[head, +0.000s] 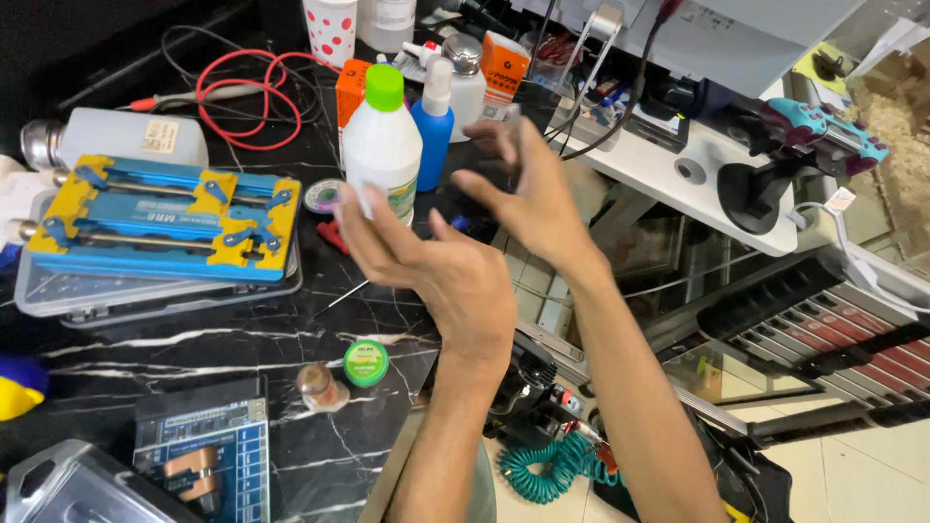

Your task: The person uses tweezers to pick up small screws and fasteners from a cluttered workbench and places them into a compartmentalized plastic organizer box. They sort the items into different sections of the box and occasionally move the box to access more parts.

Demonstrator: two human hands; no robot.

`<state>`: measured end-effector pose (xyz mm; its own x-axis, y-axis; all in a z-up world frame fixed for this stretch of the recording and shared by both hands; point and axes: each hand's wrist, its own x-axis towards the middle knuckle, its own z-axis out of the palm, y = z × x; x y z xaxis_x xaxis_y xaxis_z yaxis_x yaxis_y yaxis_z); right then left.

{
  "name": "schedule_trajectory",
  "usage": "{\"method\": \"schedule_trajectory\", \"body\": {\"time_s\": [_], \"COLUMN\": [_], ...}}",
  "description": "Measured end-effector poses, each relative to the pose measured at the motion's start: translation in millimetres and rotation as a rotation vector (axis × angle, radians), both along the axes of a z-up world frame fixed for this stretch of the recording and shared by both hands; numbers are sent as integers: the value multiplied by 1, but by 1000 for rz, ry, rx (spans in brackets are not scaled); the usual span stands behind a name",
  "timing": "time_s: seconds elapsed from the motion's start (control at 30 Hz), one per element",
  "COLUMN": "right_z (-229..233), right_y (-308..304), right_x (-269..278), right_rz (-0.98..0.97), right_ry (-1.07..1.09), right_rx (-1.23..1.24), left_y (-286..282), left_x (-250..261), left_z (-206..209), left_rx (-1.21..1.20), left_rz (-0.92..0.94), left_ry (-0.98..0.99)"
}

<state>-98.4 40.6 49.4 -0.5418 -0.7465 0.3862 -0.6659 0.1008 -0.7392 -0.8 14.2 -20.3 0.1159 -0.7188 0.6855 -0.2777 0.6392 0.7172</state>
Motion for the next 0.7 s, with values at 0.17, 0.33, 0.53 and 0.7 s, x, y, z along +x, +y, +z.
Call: {"method": "schedule_trajectory", "body": {"time_s": [0.17,0.33,0.53,0.7], "right_z": [-4,-13,-10,9], "right_y": [38,31,41,81], "right_x": [17,27,24,27], "right_rz": [174,296,320,172], "right_ry": [-52,220,41,-94], "right_rx": [101,135,36,-68], "left_y": [23,41,40,35], "left_x": [44,65,84,87], "left_z": [1,-20,4,27], "left_rx": [-299,-389,-250,-131], "left_rz": [-297,-481,-434,-193], "left_ry": [4,-29,-191,-619]}}
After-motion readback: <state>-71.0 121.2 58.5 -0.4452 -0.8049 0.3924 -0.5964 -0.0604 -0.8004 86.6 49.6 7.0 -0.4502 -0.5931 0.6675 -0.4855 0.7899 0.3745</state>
